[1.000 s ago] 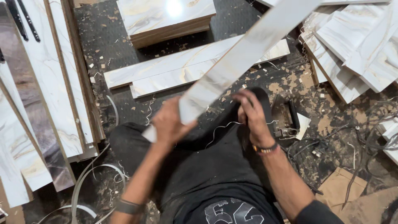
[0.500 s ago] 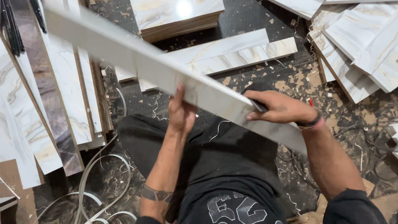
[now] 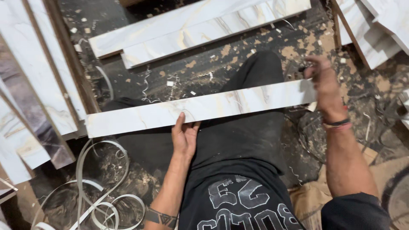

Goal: The person sits on the floor and applies white edge banding to marble-patterned panels, pressing the banding with a hand iron, trimming the excess with a utility knife, peeling off the trimmed strips, and stacking the finished panels.

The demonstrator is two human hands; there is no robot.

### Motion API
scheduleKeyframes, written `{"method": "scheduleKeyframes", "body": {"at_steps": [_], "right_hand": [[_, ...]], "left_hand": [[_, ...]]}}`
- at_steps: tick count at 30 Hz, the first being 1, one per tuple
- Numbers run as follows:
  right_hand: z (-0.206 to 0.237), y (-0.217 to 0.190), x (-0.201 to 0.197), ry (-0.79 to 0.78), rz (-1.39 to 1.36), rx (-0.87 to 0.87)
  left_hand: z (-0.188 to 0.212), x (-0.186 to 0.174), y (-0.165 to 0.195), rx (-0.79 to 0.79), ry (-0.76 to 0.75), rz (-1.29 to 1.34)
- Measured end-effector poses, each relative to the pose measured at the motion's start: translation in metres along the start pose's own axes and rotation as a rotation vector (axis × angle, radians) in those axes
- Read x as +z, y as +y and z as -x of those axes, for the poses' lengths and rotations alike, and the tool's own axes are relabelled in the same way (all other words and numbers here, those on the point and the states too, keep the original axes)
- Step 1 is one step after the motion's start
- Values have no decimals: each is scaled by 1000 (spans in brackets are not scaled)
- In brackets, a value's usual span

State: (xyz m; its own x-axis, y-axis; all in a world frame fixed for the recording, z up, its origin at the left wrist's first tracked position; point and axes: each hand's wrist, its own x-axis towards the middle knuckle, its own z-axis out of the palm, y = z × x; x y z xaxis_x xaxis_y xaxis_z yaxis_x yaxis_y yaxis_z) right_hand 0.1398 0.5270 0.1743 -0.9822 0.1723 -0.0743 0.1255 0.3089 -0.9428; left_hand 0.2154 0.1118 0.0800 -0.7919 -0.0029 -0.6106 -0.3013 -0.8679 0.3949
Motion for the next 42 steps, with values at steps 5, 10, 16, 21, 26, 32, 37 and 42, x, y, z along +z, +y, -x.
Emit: {"method": "scheduleKeyframes", "body": {"at_steps": [5, 10, 16, 21, 26, 32, 37, 42], "right_hand": [[18, 45, -91, 23, 235, 135], [12, 54, -112, -72, 409, 301], [-17, 42, -105, -132, 520, 142], [-34, 41, -102, -266, 744, 31], [-48, 42, -104, -430, 912, -182], [-57, 47, -98, -607, 1065, -316], [-59, 34, -105, -697, 1034, -314], [-63, 26, -106, -626, 1022, -53]], "left_hand": [[-8, -3, 4, -24, 49, 43], [-4, 7, 11, 33, -43, 6], [4, 21, 17, 54, -98, -67], [4, 22, 19, 63, -109, -102], [2, 22, 19, 61, -108, -123], [2, 23, 20, 72, -100, -127], [2, 23, 24, 57, -133, -121], [2, 25, 24, 55, -118, -126]]}}
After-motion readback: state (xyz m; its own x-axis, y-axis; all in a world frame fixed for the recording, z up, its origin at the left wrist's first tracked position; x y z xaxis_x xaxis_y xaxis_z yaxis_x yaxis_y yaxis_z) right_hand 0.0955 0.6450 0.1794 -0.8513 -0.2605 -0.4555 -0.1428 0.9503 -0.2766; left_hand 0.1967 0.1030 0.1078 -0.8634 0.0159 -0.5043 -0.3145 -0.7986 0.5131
